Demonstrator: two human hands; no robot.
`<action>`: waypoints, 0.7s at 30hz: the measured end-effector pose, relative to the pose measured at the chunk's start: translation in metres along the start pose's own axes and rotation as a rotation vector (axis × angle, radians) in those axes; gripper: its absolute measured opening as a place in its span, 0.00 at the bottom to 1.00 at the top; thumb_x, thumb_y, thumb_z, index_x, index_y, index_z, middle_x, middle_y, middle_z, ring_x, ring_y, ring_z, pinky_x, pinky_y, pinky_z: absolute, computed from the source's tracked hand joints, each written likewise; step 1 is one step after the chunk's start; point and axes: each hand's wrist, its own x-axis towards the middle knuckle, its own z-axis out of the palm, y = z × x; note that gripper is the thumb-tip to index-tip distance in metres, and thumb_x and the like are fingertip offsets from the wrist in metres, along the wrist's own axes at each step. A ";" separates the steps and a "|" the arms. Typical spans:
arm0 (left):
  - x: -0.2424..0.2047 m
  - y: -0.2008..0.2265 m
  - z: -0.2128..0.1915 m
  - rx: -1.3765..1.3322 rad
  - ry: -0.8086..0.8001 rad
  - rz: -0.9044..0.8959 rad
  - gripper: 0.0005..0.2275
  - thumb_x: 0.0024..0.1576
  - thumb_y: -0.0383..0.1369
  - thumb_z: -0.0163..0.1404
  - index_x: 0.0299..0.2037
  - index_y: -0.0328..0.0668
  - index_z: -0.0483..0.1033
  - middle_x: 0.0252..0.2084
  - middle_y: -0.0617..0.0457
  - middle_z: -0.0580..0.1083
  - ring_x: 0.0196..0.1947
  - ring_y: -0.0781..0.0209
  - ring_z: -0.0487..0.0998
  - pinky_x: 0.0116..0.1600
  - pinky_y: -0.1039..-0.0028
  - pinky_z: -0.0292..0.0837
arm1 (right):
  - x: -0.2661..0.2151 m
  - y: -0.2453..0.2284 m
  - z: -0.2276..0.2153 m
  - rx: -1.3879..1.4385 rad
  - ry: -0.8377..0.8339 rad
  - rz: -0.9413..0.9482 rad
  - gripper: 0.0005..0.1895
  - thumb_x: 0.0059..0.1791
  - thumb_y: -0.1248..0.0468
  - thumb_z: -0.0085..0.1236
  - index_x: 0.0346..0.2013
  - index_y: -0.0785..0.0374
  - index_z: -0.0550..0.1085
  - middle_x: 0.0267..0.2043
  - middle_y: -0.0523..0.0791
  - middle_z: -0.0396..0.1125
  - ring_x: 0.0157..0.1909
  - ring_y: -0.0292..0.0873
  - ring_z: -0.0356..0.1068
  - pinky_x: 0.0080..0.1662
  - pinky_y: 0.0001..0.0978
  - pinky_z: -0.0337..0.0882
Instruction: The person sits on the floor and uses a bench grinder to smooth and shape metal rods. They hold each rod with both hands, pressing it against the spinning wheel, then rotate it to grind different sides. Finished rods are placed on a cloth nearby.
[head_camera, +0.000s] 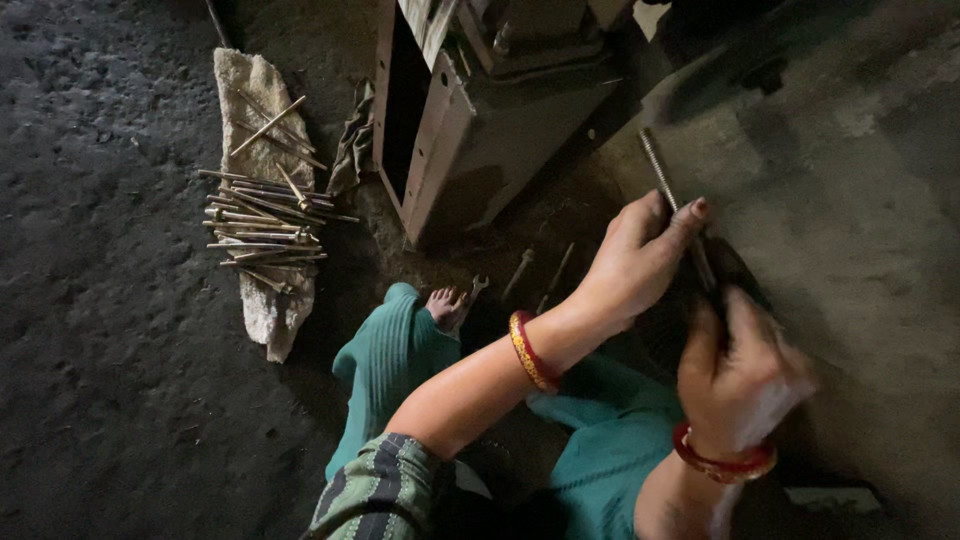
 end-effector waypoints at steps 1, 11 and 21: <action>-0.001 0.004 0.002 0.021 0.025 -0.004 0.14 0.68 0.40 0.47 0.42 0.33 0.74 0.33 0.53 0.74 0.34 0.69 0.69 0.38 0.72 0.71 | 0.003 -0.007 -0.003 0.067 0.028 -0.017 0.13 0.61 0.59 0.59 0.49 0.68 0.80 0.36 0.52 0.75 0.30 0.48 0.74 0.34 0.35 0.71; -0.003 0.022 0.001 0.163 0.092 0.034 0.15 0.67 0.39 0.48 0.39 0.30 0.72 0.26 0.54 0.71 0.29 0.70 0.66 0.33 0.70 0.68 | 0.032 -0.034 -0.019 0.517 -0.109 0.193 0.10 0.59 0.66 0.55 0.41 0.73 0.77 0.23 0.49 0.67 0.19 0.39 0.63 0.28 0.33 0.60; 0.001 0.021 0.000 0.233 0.104 0.024 0.14 0.66 0.38 0.48 0.40 0.30 0.74 0.26 0.49 0.74 0.28 0.66 0.71 0.35 0.69 0.70 | 0.037 -0.039 -0.020 0.890 -0.227 0.434 0.17 0.61 0.61 0.51 0.32 0.70 0.72 0.22 0.37 0.58 0.24 0.29 0.52 0.27 0.25 0.51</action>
